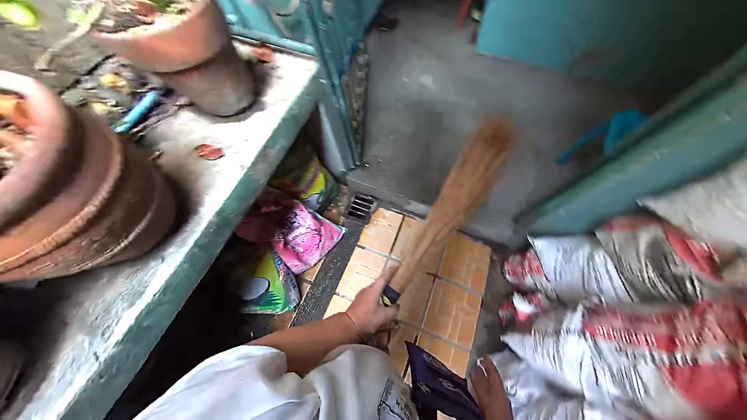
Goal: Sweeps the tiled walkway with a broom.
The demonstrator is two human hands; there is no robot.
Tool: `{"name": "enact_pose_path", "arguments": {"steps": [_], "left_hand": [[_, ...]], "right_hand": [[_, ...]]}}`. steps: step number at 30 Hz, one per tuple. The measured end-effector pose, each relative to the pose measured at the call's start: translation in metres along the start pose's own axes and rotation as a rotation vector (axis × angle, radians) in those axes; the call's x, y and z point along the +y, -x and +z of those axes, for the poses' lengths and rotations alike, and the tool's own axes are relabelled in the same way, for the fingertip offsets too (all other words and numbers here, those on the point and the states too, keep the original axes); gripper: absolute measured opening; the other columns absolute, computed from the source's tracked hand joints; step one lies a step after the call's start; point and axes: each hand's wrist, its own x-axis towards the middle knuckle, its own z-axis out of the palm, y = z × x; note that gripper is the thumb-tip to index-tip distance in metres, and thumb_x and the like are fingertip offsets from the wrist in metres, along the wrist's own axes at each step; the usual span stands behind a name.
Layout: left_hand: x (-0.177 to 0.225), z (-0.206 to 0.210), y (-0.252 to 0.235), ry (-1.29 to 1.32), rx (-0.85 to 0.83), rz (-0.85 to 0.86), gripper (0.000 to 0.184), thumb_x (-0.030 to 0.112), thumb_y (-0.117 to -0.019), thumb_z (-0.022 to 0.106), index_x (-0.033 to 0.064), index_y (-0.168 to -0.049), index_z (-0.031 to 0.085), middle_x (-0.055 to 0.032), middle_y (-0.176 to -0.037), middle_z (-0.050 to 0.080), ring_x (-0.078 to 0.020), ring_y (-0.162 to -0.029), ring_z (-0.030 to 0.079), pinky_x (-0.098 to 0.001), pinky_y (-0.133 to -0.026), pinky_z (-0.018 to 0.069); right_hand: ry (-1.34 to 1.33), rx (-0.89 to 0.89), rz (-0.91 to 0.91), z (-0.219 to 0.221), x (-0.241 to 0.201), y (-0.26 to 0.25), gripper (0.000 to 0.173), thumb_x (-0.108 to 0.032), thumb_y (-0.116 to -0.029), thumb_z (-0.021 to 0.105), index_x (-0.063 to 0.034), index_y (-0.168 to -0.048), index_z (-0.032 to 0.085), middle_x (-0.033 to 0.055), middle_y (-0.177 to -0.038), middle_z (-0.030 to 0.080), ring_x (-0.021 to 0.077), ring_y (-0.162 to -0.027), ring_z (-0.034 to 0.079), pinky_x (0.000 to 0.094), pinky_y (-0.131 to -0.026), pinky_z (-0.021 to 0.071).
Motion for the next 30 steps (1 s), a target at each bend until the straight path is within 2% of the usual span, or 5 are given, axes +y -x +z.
{"name": "enact_pose_path", "arguments": {"steps": [5, 9, 18, 24, 30], "left_hand": [[0.013, 0.000, -0.018, 0.156, 0.257, 0.292, 0.082, 0.021, -0.0843, 0.079, 0.0114, -0.155, 0.039, -0.0145, -0.138, 0.063, -0.0265, -0.119, 0.067, -0.0518, -0.100, 0.0558], [0.020, -0.031, -0.034, 0.126, 0.367, 0.385, 0.085, 0.021, -0.0852, 0.078, 0.0071, -0.157, 0.034, -0.0173, -0.146, 0.056, -0.0265, -0.129, 0.061, -0.0482, -0.107, 0.0515], [-0.022, -0.039, 0.009, 0.072, 0.397, -0.053, 0.077, 0.027, -0.0929, 0.072, 0.0158, -0.159, 0.035, -0.0139, -0.162, 0.038, -0.0303, -0.145, 0.045, -0.0529, -0.116, 0.0409], [0.075, -0.020, -0.005, 0.222, 0.393, 0.409, 0.058, 0.009, -0.0822, 0.081, 0.0181, -0.137, 0.065, -0.0126, -0.161, 0.041, -0.0412, -0.155, 0.022, -0.0609, -0.125, 0.0193], [0.028, 0.006, 0.034, 0.509, 0.404, 0.362, 0.016, 0.021, -0.0996, 0.066, 0.0146, -0.109, 0.078, -0.0020, -0.115, 0.075, -0.0163, -0.120, 0.065, -0.0448, -0.117, 0.0409]], "right_hand": [[-0.192, -0.474, -0.369, 0.036, -0.204, -0.112, 0.101, -0.040, -0.0893, 0.072, 0.0016, -0.162, 0.015, 0.0194, -0.152, 0.051, 0.0233, -0.134, 0.057, 0.0390, -0.108, 0.0514], [-0.515, -0.446, -0.430, 0.088, -0.280, -0.131, 0.077, -0.001, -0.0873, 0.072, 0.0064, -0.150, 0.027, 0.0174, -0.121, 0.067, 0.0168, -0.108, 0.070, 0.0319, -0.096, 0.0589], [-0.732, -0.679, -0.153, 0.117, -0.285, -0.227, 0.068, 0.008, -0.0861, 0.056, 0.0020, -0.149, 0.032, 0.0252, -0.118, 0.064, 0.0319, -0.093, 0.072, 0.0451, -0.081, 0.0630], [-0.841, -0.608, 0.146, 0.148, -0.306, -0.295, 0.040, -0.003, -0.0990, 0.048, -0.0039, -0.138, 0.038, 0.0189, -0.102, 0.066, 0.0286, -0.083, 0.071, 0.0436, -0.074, 0.0626], [-0.624, -0.386, 0.147, 0.143, -0.299, -0.357, 0.030, -0.003, -0.0957, 0.053, -0.0020, -0.126, 0.049, 0.0144, -0.092, 0.063, 0.0231, -0.073, 0.065, 0.0403, -0.063, 0.0577]]}}
